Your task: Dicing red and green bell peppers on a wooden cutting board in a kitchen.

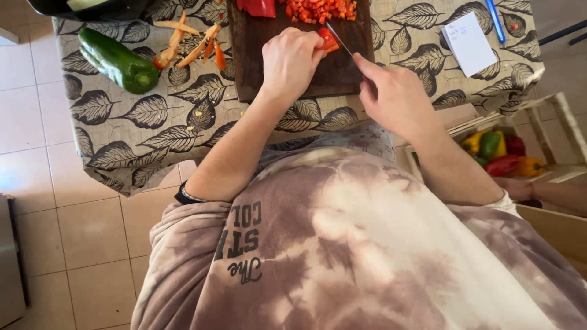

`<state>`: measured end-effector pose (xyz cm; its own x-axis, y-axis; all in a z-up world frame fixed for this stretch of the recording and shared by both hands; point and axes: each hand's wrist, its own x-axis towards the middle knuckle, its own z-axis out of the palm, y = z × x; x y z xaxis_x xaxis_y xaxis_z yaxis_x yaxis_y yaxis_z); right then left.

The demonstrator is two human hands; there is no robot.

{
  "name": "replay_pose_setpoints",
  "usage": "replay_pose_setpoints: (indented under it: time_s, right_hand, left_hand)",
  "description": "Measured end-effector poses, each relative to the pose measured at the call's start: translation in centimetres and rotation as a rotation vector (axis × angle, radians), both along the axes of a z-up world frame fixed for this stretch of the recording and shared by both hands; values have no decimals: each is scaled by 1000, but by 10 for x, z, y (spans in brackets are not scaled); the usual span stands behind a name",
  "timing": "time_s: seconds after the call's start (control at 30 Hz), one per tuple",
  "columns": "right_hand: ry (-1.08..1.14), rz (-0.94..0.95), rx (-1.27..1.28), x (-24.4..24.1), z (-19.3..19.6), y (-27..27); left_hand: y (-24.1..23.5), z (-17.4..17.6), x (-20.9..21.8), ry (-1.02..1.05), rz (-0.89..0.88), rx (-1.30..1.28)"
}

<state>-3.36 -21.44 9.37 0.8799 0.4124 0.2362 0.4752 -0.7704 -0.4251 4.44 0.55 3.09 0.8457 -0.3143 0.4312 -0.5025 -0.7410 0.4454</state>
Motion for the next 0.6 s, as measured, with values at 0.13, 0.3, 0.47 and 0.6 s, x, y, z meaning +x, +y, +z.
replay_pose_setpoints:
  time_s: [0.13,0.3,0.47,0.6]
  right_hand:
    - [-26,8,-55,9,-5,0]
    - [-52,24,-119,32,-22,4]
    - [-87,59,-177,29,-24,-3]
    - [60,15,-238,6,6,-7]
  left_hand:
    - [0,-10,2,-98,12,-45]
    - [-2,-26,8,-56,-5,-75]
    - [-7,-24,6,-69,50,8]
    - [-7,-30,6,-74,54,-1]
